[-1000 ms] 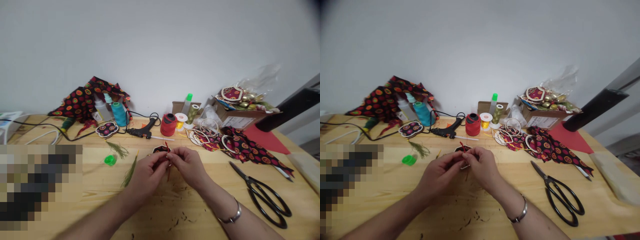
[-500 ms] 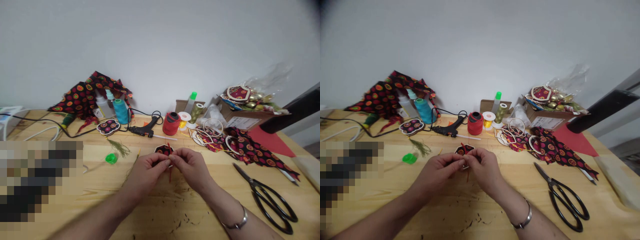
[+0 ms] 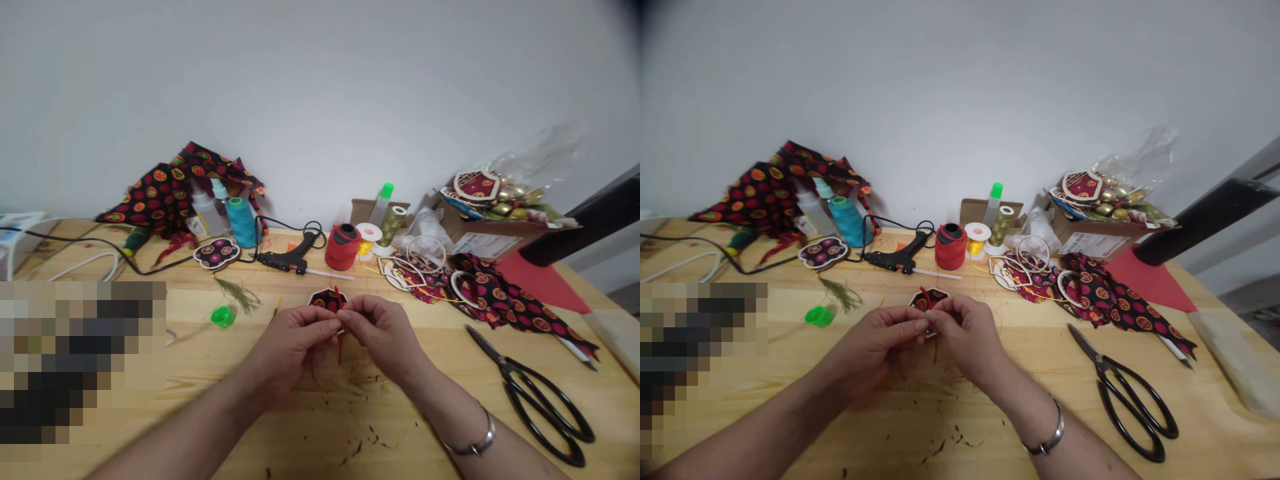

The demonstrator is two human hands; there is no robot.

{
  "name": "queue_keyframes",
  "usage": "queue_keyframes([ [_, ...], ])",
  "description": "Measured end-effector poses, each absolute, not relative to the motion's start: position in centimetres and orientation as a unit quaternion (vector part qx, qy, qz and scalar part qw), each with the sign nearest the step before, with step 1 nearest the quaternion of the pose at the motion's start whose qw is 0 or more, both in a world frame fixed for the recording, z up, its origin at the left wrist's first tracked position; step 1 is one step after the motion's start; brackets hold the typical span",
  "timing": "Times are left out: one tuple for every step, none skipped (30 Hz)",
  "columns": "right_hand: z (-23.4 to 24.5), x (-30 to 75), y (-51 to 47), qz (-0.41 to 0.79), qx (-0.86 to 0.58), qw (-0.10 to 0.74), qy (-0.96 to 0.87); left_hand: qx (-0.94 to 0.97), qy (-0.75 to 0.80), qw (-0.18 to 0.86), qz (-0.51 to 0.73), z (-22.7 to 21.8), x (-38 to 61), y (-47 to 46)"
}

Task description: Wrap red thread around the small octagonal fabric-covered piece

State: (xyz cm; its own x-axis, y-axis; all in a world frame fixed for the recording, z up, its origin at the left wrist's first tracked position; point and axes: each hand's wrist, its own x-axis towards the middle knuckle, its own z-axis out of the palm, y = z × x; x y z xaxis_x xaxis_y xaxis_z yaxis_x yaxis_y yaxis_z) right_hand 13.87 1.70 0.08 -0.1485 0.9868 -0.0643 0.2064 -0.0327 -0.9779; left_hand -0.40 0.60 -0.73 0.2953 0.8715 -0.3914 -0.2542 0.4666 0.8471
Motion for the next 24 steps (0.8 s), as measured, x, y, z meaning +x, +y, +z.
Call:
queue_keyframes([
  [0.05, 13.87, 1.70, 0.499, -0.519, 0.393, -0.572, 0.338, 0.448, 0.733, 0.384, -0.72, -0.40, 0.61],
  [0.02, 13.86, 1.69, 0.502, -0.518, 0.393, -0.570, 0.333, 0.448, 0.736, 0.382, -0.69, -0.40, 0.62],
  [-0.01, 13.86, 1.68, 0.505, -0.517, 0.392, -0.568, 0.329, 0.449, 0.739, 0.380, -0.64, -0.40, 0.62],
  [-0.03, 13.85, 1.66, 0.509, -0.517, 0.393, -0.566, 0.326, 0.450, 0.740, 0.380, -0.58, -0.39, 0.63],
  [-0.03, 13.84, 1.64, 0.513, -0.515, 0.394, -0.562, 0.324, 0.451, 0.739, 0.380, -0.53, -0.39, 0.63],
  [-0.03, 13.82, 1.62, 0.517, -0.514, 0.396, -0.558, 0.324, 0.454, 0.737, 0.381, -0.48, -0.38, 0.63],
  [-0.01, 13.81, 1.60, 0.521, -0.513, 0.397, -0.554, 0.325, 0.458, 0.735, 0.381, -0.45, -0.37, 0.63],
  [0.00, 13.79, 1.59, 0.524, -0.512, 0.399, -0.552, 0.328, 0.461, 0.732, 0.381, -0.42, -0.37, 0.63],
  [-0.01, 13.78, 1.58, 0.526, -0.511, 0.400, -0.549, 0.331, 0.464, 0.728, 0.381, -0.41, -0.37, 0.63],
  [-0.03, 13.78, 1.57, 0.529, -0.510, 0.401, -0.547, 0.334, 0.467, 0.724, 0.382, -0.39, -0.38, 0.63],
  [-0.06, 13.78, 1.58, 0.533, -0.506, 0.402, -0.545, 0.336, 0.468, 0.721, 0.384, -0.37, -0.38, 0.64],
  [-0.12, 13.79, 1.59, 0.538, -0.502, 0.404, -0.543, 0.337, 0.468, 0.720, 0.386, -0.34, -0.39, 0.65],
  [-0.18, 13.81, 1.60, 0.542, -0.497, 0.405, -0.543, 0.337, 0.469, 0.718, 0.388, -0.31, -0.40, 0.67],
  [-0.25, 13.84, 1.62, 0.546, -0.489, 0.406, -0.546, 0.337, 0.470, 0.717, 0.389, -0.29, -0.42, 0.70],
  [-0.29, 13.88, 1.64, 0.547, -0.482, 0.405, -0.552, 0.336, 0.471, 0.715, 0.392, -0.27, -0.44, 0.74],
  [-0.31, 13.93, 1.65, 0.543, -0.477, 0.402, -0.562, 0.336, 0.472, 0.712, 0.396, -0.26, -0.47, 0.79],
  [-0.29, 14.00, 1.67, 0.534, -0.475, 0.398, -0.575, 0.337, 0.473, 0.708, 0.402, -0.28, -0.51, 0.84],
  [-0.25, 14.07, 1.68, 0.520, -0.474, 0.392, -0.592, 0.338, 0.472, 0.704, 0.408, -0.31, -0.55, 0.89],
  [-0.17, 14.16, 1.69, 0.500, -0.476, 0.385, -0.613, 0.338, 0.470, 0.702, 0.415, -0.36, -0.59, 0.93],
  [-0.09, 14.26, 1.70, 0.475, -0.479, 0.377, -0.634, 0.336, 0.468, 0.701, 0.420, -0.42, -0.63, 0.97],
  [0.00, 14.36, 1.71, 0.446, -0.483, 0.369, -0.656, 0.333, 0.467, 0.700, 0.425, -0.48, -0.66, 1.01],
  [0.08, 14.47, 1.71, 0.415, -0.488, 0.363, -0.677, 0.328, 0.466, 0.700, 0.430, -0.53, -0.69, 1.04],
  [0.13, 14.57, 1.71, 0.384, -0.493, 0.358, -0.693, 0.322, 0.466, 0.700, 0.435, -0.56, -0.70, 1.07],
  [0.16, 14.66, 1.70, 0.354, -0.499, 0.356, -0.706, 0.315, 0.466, 0.700, 0.440, -0.58, -0.69, 1.09],
])
